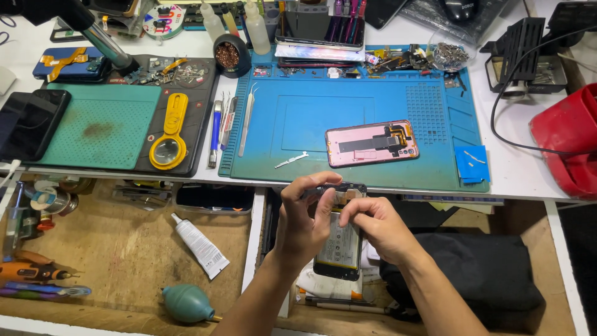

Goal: Repairing a mobile phone by removing screws and inspecting the battery and internal components

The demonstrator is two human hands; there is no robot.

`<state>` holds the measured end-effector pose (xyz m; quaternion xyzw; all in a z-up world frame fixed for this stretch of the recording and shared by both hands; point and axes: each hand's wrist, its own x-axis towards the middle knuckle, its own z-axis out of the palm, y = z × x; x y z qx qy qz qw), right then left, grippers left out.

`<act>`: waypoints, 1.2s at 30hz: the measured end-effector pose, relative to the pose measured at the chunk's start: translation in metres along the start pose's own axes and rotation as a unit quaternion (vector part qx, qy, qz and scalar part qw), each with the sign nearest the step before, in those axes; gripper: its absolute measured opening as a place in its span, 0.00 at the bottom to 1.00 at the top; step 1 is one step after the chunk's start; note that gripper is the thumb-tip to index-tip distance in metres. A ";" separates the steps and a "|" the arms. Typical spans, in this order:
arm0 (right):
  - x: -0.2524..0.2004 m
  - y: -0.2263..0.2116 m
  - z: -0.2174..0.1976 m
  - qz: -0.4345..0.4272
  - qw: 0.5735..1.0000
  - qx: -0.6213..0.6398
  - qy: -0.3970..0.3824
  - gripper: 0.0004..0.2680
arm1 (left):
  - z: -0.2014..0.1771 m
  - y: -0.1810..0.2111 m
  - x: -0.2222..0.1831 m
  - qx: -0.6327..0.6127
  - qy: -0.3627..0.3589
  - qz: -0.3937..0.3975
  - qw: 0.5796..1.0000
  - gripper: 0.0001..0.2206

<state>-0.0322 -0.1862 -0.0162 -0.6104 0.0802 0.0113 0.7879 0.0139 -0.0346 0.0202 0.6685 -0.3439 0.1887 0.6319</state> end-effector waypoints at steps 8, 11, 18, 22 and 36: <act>-0.001 0.012 -0.009 -0.030 0.999 -0.035 -0.025 0.06 | -0.006 0.008 0.012 0.030 -0.075 0.040 0.996 0.14; -0.007 0.009 -0.005 -0.015 0.999 -0.008 -0.036 0.11 | -0.011 0.008 0.017 0.042 -0.090 0.059 0.993 0.16; -0.006 -0.029 0.007 -0.048 0.997 0.002 -0.065 0.36 | -0.003 0.003 0.027 0.267 -0.044 0.088 0.959 0.21; -0.002 -0.011 -0.002 -0.042 0.999 0.008 -0.029 0.37 | 0.006 -0.001 0.047 0.206 -0.123 0.045 0.970 0.25; 0.018 0.040 -0.026 -0.012 0.992 0.123 0.031 0.39 | 0.006 0.015 0.080 0.055 -0.292 -0.037 0.954 0.30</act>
